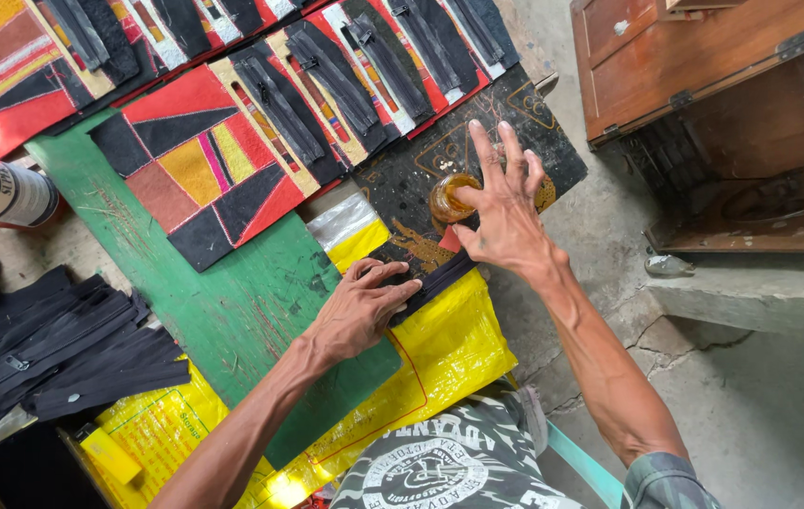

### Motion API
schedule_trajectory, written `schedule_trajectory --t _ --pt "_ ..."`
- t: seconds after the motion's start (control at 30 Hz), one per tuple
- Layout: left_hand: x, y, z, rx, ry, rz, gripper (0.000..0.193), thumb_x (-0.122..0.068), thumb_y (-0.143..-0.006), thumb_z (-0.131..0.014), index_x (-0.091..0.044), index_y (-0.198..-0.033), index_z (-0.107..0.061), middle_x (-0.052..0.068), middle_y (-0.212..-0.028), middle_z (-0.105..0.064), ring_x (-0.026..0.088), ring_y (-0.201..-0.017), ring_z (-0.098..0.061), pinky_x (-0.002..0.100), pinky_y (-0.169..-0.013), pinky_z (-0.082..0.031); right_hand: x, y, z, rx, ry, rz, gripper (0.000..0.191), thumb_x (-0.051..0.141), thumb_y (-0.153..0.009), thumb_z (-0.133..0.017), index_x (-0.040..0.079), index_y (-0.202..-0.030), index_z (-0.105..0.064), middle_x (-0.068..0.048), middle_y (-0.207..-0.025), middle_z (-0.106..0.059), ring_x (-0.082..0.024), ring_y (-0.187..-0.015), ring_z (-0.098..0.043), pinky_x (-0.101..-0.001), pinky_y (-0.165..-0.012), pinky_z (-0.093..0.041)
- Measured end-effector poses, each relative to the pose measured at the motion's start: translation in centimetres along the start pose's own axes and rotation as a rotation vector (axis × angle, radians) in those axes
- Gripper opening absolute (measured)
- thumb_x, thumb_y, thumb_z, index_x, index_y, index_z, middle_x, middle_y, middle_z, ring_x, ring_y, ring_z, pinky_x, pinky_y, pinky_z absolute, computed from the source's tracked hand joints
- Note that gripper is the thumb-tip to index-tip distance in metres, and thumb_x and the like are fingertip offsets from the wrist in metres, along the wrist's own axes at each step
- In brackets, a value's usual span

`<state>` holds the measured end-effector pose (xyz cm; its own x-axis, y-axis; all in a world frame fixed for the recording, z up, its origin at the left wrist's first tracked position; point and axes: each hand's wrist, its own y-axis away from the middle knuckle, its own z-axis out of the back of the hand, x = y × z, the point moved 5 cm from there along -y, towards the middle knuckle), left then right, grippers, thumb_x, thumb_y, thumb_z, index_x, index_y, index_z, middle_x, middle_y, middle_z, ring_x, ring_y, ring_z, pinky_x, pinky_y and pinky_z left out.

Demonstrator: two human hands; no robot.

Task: The person sits at a workbench and works with black strips of material, dipping a finger into a jar of adhesive and applying it along a strip, then pressing and aligning the strip edges together. They repeat this gluing and pressing cycle on successive strips, with colorful patchwork panels and scissors visible on the bench.

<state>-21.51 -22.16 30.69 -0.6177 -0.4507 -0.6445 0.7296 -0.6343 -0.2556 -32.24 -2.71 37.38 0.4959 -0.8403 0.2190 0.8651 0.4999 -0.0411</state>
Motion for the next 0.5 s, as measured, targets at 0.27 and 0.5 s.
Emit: schedule_trajectory --t 0.27,0.5 --pt "0.1 0.0 -0.2 0.021 0.013 0.009 0.052 -0.011 -0.082 -0.073 -0.009 -0.133 -0.063 0.013 -0.130 -0.067 0.030 -0.132 -0.053 0.049 -0.112 -0.036 -0.5 -0.9 -1.1 0.029 0.009 0.038 0.025 0.022 -0.064 -0.086 0.007 -0.081 -0.075 -0.021 -0.170 -0.011 -0.047 -0.154 -0.004 -0.0676 -0.116 -0.009" --pt "0.0 0.0 -0.2 0.023 0.002 0.004 0.052 -0.011 -0.082 -0.073 -0.008 -0.134 -0.063 0.011 -0.128 -0.068 0.028 -0.133 -0.052 0.049 -0.112 -0.035 -0.6 -0.4 0.5 0.009 -0.195 -0.152 0.031 0.012 -0.061 -0.089 0.010 -0.089 -0.077 -0.019 -0.163 -0.023 -0.042 -0.151 -0.010 -0.0666 -0.117 -0.007"
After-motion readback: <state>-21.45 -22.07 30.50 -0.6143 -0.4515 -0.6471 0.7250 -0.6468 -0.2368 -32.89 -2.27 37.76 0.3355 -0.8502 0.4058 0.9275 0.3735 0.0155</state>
